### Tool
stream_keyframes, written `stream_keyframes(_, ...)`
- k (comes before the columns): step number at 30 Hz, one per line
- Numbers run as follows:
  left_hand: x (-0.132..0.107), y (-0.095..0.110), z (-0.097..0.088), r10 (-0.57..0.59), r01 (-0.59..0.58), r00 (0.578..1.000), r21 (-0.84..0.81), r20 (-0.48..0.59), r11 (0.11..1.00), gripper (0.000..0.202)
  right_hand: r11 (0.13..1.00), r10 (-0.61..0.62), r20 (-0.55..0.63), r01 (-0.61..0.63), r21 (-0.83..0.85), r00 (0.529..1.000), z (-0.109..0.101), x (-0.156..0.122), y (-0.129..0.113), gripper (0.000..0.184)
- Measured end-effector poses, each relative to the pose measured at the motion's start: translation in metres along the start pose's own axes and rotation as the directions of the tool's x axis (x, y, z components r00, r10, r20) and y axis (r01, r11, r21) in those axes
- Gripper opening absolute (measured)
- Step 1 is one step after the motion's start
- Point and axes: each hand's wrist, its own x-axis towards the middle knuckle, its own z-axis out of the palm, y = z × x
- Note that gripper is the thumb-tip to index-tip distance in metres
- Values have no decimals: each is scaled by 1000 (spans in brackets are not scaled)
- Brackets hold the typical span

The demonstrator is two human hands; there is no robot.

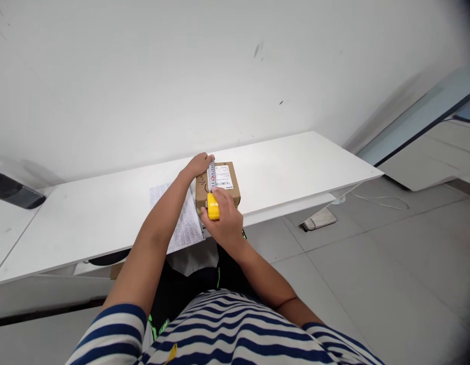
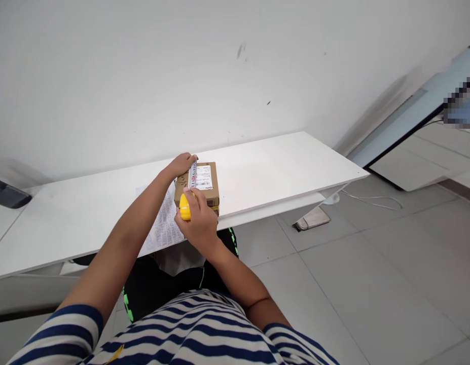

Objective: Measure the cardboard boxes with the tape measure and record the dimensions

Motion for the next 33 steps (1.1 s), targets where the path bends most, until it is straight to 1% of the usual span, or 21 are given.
stream_keyframes(3, -3, -10, 5, 14, -13, 1000, -35, 20, 999, 37, 997, -68, -71, 66, -25, 995, -4, 6, 1, 65)
stream_keyframes(6, 0, -7, 5, 47, -46, 998, -22, 52, 999, 42, 988, -148, -139, 139, -73, 979, -5, 7, 1, 62)
stream_keyframes(8, -4, 0, -3, 86, -87, 996, -61, -11, 994, 41, 982, -183, -132, 174, -79, 974, -7, 6, 4, 65)
stream_keyframes(10, -24, 6, -21, 134, -161, 977, -166, -164, 973, 37, 975, -222, -138, 216, -54, 965, -9, 3, 11, 71)
stream_keyframes(12, -68, 8, -43, 151, -254, 933, -300, -326, 920, 33, 966, -254, -189, 260, 4, 948, -10, -1, 18, 78)
stream_keyframes(14, -131, -1, -60, 116, -286, 903, -376, -414, 881, 27, 952, -276, -213, 297, 78, 937, -9, -6, 23, 82)
stream_keyframes(15, -167, -9, -62, 65, -259, 904, -420, -423, 870, 26, 940, -296, -191, 321, 117, 936, -5, -9, 23, 83)
stream_keyframes(17, -237, -31, -53, -100, -154, 909, -550, -404, 821, 29, 902, -375, -63, 380, 206, 925, 7, -16, 18, 80)
stream_keyframes(18, -267, -43, -41, -205, -90, 899, -622, -386, 778, 32, 872, -433, 19, 414, 260, 901, 16, -20, 13, 77)
stream_keyframes(20, -314, -66, -12, -393, 1, 863, -777, -317, 629, 38, 799, -559, 166, 474, 370, 813, 37, -30, -2, 70)
stream_keyframes(21, -329, -76, 3, -412, 38, 886, -852, -213, 522, 47, 767, -609, 231, 489, 415, 759, 49, -37, -11, 66)
stream_keyframes(23, -347, -90, 29, -405, 72, 912, -944, -69, 323, 69, 735, -662, 353, 480, 478, 662, 71, -49, -26, 60)
stream_keyframes(24, -350, -94, 38, -410, 61, 911, -966, -48, 250, 76, 732, -670, 410, 463, 500, 619, 81, -54, -33, 58)
stream_keyframes(25, -350, -98, 43, -443, 29, 894, -979, -65, 203, 81, 730, -677, 461, 441, 522, 574, 89, -57, -37, 58)
stream_keyframes(27, -344, -106, 46, -555, -68, 815, -979, -165, 192, 81, 711, -701, 533, 407, 573, 474, 103, -52, -40, 64)
stream_keyframes(28, -341, -110, 43, -594, -108, 774, -970, -220, 219, 82, 705, -709, 559, 400, 586, 431, 108, -44, -37, 71)
stream_keyframes(29, -337, -114, 38, -609, -133, 746, -956, -271, 262, 82, 713, -701, 589, 398, 577, 402, 114, -31, -33, 77)
stream_keyframes(30, -334, -117, 32, -600, -142, 734, -936, -318, 322, 82, 744, -667, 627, 405, 531, 404, 121, -14, -26, 75)
stream_keyframes(31, -332, -120, 26, -574, -138, 736, -909, -360, 393, 80, 809, -582, 674, 410, 422, 455, 129, 5, -18, 65)
stream_keyframes(32, -331, -122, 20, -538, -122, 746, -876, -391, 467, 77, 886, -440, 714, 392, 247, 545, 137, 26, -8, 56)
stream_keyframes(33, -330, -122, 15, -503, -100, 762, -841, -409, 532, 74, 928, -283, 736, 369, 49, 615, 146, 47, 2, 53)
